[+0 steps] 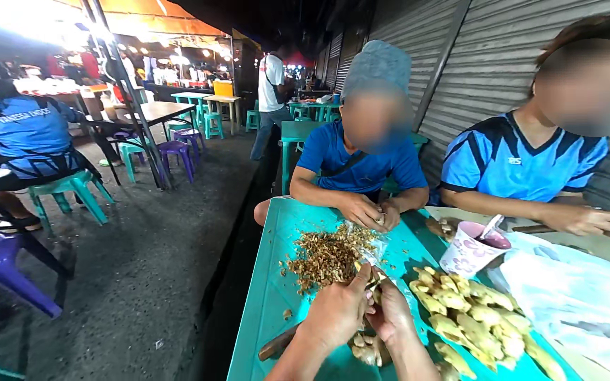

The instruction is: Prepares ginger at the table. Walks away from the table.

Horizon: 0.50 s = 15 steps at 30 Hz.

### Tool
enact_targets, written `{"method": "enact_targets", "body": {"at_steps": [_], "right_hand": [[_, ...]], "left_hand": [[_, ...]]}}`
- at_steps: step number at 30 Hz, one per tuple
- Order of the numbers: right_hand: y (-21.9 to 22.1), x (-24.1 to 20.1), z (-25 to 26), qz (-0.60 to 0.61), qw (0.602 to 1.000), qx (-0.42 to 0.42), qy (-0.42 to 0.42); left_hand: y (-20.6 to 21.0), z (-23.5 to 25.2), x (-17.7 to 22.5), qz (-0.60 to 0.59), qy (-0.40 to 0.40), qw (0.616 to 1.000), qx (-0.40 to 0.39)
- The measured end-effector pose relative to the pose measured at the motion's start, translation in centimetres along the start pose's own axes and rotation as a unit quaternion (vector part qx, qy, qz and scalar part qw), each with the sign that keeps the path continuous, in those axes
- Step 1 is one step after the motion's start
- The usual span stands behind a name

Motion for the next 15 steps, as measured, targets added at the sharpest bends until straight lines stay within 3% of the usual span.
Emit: {"method": "enact_targets", "body": {"at_steps": [8,15], "right_hand": [[0.0,0.6,0.9,-0.086,0.996,-0.037,0.010],[0.5,2.0,0.4,-0.085,0.990,-0.078,0.082]], "left_hand": [[-0.5,0.7,-1.1,0.001,-0.007,1.000,-0.028],[-1.8,0.9,-2.1,-0.015,0.003,1.000,0.011]]}}
Point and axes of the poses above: each hand's wrist, its own z-axis towards the middle knuckle, its own y-axis out of the palm, x = y × z, the point moved 9 cm from there along z, towards the middle knuckle, and after that the axes turned 14 degrees about x, right-handed, at the moved point
